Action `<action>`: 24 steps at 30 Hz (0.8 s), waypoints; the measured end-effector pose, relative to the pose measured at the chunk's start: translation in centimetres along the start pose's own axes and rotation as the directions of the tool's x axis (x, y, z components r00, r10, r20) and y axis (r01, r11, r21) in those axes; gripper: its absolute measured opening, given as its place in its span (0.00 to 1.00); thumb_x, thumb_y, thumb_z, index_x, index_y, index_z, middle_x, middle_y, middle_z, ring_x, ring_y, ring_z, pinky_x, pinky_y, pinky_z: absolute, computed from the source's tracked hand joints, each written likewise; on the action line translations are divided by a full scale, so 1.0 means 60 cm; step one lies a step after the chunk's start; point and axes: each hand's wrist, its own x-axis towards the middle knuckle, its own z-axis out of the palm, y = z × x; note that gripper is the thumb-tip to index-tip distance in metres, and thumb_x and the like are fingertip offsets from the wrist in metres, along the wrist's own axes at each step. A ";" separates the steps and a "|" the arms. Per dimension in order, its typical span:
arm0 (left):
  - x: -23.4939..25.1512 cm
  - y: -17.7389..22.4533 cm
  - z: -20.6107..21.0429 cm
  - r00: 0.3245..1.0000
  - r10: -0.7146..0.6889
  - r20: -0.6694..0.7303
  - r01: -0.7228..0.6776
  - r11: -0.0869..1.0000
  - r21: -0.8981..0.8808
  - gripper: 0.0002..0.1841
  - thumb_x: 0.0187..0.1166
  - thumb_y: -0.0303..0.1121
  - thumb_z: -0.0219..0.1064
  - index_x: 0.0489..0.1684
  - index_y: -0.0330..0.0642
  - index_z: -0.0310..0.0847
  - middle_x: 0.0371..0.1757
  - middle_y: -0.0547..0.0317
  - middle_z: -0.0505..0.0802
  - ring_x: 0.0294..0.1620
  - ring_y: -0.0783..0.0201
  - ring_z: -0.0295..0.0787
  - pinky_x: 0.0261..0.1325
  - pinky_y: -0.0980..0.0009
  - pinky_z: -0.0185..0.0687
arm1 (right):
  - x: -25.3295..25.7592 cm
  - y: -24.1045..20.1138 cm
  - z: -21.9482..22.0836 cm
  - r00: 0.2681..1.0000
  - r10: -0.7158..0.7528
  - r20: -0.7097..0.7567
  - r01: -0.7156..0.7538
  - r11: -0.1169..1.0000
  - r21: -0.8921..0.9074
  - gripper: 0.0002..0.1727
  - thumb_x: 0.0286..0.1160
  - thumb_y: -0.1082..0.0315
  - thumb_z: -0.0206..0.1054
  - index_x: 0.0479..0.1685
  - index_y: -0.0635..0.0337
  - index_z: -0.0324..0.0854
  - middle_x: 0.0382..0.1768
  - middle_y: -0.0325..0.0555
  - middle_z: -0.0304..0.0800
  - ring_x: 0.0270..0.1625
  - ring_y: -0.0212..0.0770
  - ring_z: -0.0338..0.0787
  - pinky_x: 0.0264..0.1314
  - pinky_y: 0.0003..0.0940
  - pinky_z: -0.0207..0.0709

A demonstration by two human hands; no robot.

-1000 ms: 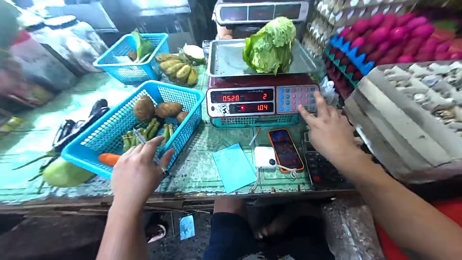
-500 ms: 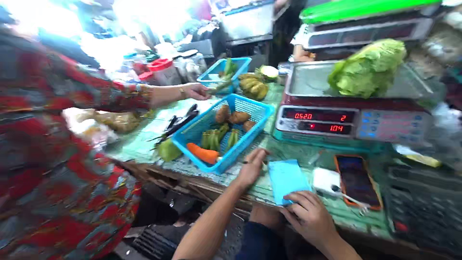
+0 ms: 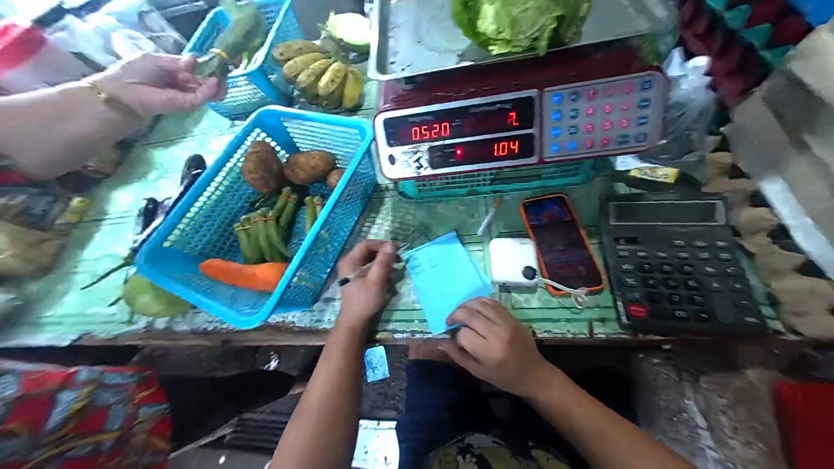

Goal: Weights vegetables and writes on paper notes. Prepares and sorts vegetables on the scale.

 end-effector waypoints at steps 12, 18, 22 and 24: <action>0.021 0.014 0.012 0.987 0.052 0.150 -0.075 0.985 0.157 0.18 0.80 0.29 0.63 0.14 0.51 0.70 0.15 0.71 0.76 0.15 0.76 0.70 0.20 0.77 0.67 | -0.008 -0.005 0.014 0.998 -0.068 0.012 0.069 0.984 -0.167 0.12 0.81 0.56 0.66 0.35 0.51 0.88 0.48 0.43 0.95 0.55 0.45 0.92 0.63 0.40 0.84; 0.020 -0.001 0.018 0.989 0.066 0.129 -0.077 0.994 0.077 0.19 0.76 0.27 0.63 0.12 0.56 0.66 0.14 0.75 0.75 0.15 0.78 0.70 0.20 0.79 0.67 | -0.005 -0.005 0.014 0.997 -0.081 0.002 0.080 0.983 -0.164 0.10 0.81 0.59 0.66 0.37 0.52 0.87 0.47 0.42 0.95 0.54 0.44 0.92 0.62 0.39 0.83; 0.021 -0.002 0.021 0.989 0.088 0.118 -0.096 0.993 0.063 0.20 0.76 0.27 0.63 0.12 0.56 0.65 0.14 0.76 0.75 0.14 0.79 0.68 0.19 0.81 0.65 | -0.003 -0.006 0.013 0.999 -0.045 -0.004 0.044 0.989 -0.139 0.08 0.82 0.60 0.65 0.43 0.51 0.87 0.47 0.42 0.95 0.54 0.43 0.92 0.62 0.38 0.84; 0.020 -0.002 0.021 0.990 0.083 0.117 -0.092 0.993 0.072 0.19 0.77 0.28 0.63 0.12 0.56 0.66 0.14 0.75 0.75 0.14 0.79 0.69 0.18 0.81 0.65 | -0.003 -0.006 0.012 0.999 -0.038 0.004 0.038 0.989 -0.140 0.08 0.82 0.60 0.65 0.44 0.51 0.88 0.47 0.41 0.95 0.54 0.44 0.92 0.63 0.39 0.84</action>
